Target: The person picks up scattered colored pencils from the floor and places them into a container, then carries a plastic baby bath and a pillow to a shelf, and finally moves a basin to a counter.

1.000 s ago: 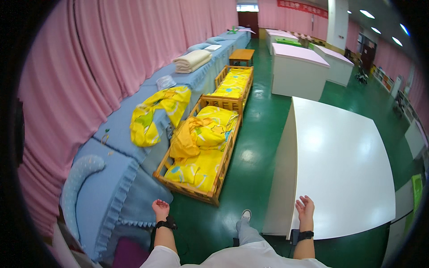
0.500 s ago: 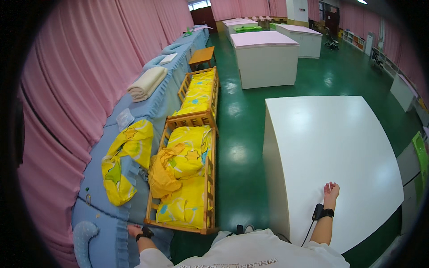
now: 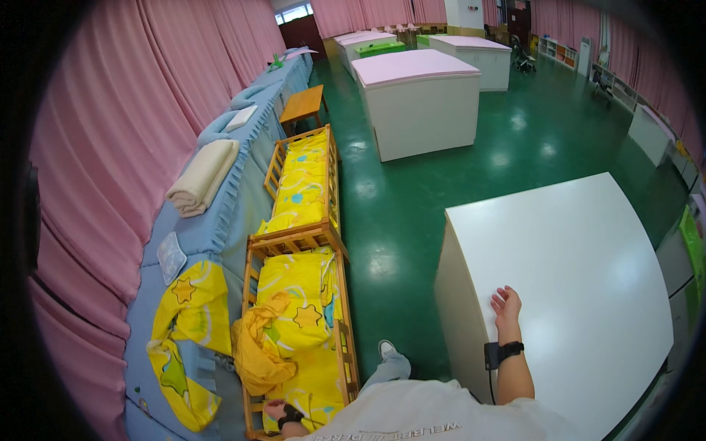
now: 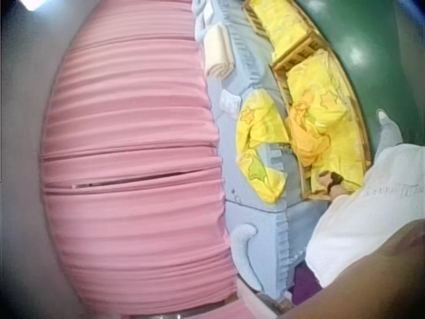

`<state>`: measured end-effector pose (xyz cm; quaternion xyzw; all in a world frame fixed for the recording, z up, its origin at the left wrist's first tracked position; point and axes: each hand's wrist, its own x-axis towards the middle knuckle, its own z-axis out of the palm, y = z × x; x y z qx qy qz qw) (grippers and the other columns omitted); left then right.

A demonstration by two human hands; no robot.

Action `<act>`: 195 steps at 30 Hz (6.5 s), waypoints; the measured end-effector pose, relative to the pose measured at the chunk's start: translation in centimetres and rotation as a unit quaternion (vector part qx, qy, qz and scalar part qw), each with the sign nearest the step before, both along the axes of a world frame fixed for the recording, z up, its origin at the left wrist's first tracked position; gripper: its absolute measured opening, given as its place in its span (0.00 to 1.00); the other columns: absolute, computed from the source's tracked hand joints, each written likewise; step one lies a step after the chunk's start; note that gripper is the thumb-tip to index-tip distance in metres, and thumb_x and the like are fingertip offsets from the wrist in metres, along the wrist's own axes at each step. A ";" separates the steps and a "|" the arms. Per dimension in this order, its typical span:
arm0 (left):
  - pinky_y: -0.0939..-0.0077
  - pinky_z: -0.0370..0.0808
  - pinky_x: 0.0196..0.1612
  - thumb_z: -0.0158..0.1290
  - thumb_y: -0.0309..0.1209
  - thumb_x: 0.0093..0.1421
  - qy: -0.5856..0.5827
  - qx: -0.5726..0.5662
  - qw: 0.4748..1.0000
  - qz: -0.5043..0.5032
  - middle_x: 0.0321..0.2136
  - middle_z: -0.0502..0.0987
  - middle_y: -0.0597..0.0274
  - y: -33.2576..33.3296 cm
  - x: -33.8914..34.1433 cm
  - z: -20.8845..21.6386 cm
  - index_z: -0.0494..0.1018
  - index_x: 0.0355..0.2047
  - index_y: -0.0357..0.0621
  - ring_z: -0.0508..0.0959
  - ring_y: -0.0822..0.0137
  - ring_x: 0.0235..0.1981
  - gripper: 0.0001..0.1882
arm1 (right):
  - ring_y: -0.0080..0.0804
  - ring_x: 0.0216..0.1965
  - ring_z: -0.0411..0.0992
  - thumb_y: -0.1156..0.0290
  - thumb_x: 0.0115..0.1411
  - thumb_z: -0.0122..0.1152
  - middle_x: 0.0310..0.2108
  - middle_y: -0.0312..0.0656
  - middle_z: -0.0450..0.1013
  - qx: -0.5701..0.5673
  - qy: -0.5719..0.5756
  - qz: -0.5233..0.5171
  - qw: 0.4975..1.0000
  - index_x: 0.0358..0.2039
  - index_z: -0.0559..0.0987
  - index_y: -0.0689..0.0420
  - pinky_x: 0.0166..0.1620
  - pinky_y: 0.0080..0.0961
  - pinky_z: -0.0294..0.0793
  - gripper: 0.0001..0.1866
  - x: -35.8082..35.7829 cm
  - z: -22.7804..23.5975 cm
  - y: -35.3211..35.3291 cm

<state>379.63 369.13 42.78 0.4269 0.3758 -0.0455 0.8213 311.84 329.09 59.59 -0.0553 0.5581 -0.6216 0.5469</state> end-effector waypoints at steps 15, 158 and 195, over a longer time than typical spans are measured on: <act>0.72 0.68 0.27 0.52 0.42 0.55 -0.004 -0.148 0.920 -0.364 0.24 0.69 0.69 -64.7 -0.7 14.9 0.70 0.31 0.52 0.68 0.68 0.22 0.10 | 0.32 0.38 0.72 0.64 0.56 0.53 0.39 0.36 0.73 -0.094 -0.177 -0.078 0.977 0.38 0.74 0.52 0.41 0.29 0.73 0.10 8.5 2.4 -33.3; 0.57 0.66 0.45 0.57 0.41 0.50 0.023 0.402 0.282 -0.871 0.44 0.70 0.59 -392.1 43.3 -44.5 0.63 0.53 0.47 0.68 0.63 0.45 0.30 | 0.47 0.55 0.68 0.62 0.50 0.60 0.53 0.56 0.69 0.316 0.339 0.288 0.838 0.54 0.69 0.63 0.56 0.34 0.66 0.32 74.3 -58.8 -346.4; 0.69 0.77 0.35 0.57 0.30 0.55 -0.157 -0.022 0.120 -0.980 0.39 0.77 0.60 -379.6 27.8 15.3 0.71 0.49 0.41 0.78 0.66 0.36 0.20 | 0.35 0.35 0.74 0.76 0.45 0.63 0.34 0.45 0.75 0.048 0.324 -0.161 0.931 0.37 0.74 0.64 0.40 0.31 0.74 0.16 71.0 3.1 -314.2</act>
